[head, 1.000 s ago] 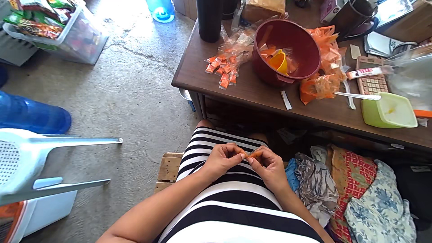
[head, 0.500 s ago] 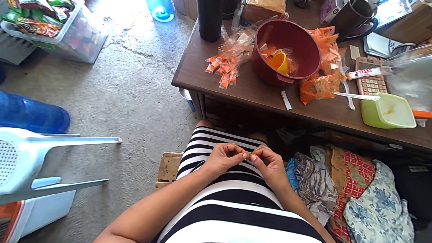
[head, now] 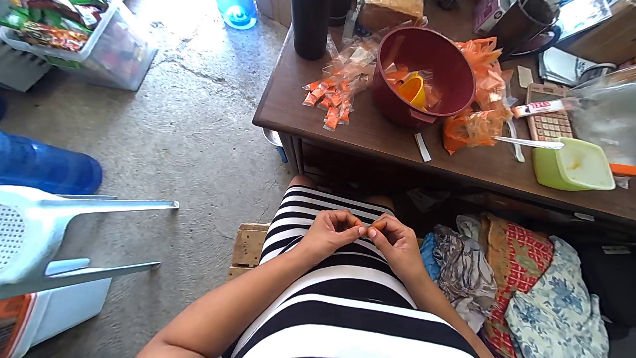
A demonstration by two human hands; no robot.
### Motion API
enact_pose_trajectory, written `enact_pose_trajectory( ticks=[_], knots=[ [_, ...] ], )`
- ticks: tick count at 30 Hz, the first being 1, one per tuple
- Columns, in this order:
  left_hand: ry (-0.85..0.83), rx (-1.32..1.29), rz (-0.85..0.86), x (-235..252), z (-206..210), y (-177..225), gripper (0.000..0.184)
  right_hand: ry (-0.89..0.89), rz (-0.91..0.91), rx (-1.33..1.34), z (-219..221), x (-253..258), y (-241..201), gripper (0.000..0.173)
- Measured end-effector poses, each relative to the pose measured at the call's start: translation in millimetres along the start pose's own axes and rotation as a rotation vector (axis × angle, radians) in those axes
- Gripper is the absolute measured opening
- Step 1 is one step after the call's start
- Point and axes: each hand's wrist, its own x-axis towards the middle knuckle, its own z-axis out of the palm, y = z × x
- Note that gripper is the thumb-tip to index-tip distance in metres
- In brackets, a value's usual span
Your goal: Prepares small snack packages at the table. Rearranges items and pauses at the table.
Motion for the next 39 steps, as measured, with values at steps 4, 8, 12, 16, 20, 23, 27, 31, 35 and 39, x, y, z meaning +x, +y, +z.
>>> enact_pose_trajectory(
  ticks=[4,8,12,16,20,23,27,31,35,39],
  knots=[
    [0.018,0.000,0.031,0.2,0.9,-1.2,0.011,0.025,-0.012,-0.032,1.2,-0.5,-1.5,0.010],
    [0.035,0.004,0.041,0.2,0.9,-2.5,0.010,0.044,-0.035,-0.073,1.6,-0.9,-3.6,0.009],
    [0.048,0.019,0.047,0.0,0.9,-2.5,0.009,0.049,-0.044,-0.077,1.8,-1.5,-4.1,0.009],
    [0.047,0.032,0.064,0.0,0.5,-4.6,0.007,0.050,-0.005,-0.029,2.2,-1.8,-5.4,0.010],
    [0.046,0.059,0.082,0.3,0.0,-5.9,0.007,0.055,0.013,-0.009,2.4,-1.9,-5.3,0.010],
    [0.051,0.074,0.098,-0.1,0.3,-7.0,0.006,0.057,0.030,-0.010,1.8,-1.9,-5.8,0.010],
    [0.049,0.112,0.115,0.0,-0.1,-7.1,0.005,0.064,0.041,-0.013,1.9,-1.9,-6.3,0.010],
    [0.053,0.126,0.114,-0.4,-0.1,-6.2,0.005,0.065,0.058,-0.009,1.7,-1.7,-7.1,0.010],
    [0.049,0.121,0.128,-1.3,-1.0,-5.3,0.016,0.057,0.087,0.004,1.1,-1.5,-8.5,0.011],
    [0.032,0.118,0.145,-1.1,-2.1,-7.2,0.016,0.053,0.109,0.007,1.1,-1.5,-9.4,0.010]
  ],
)
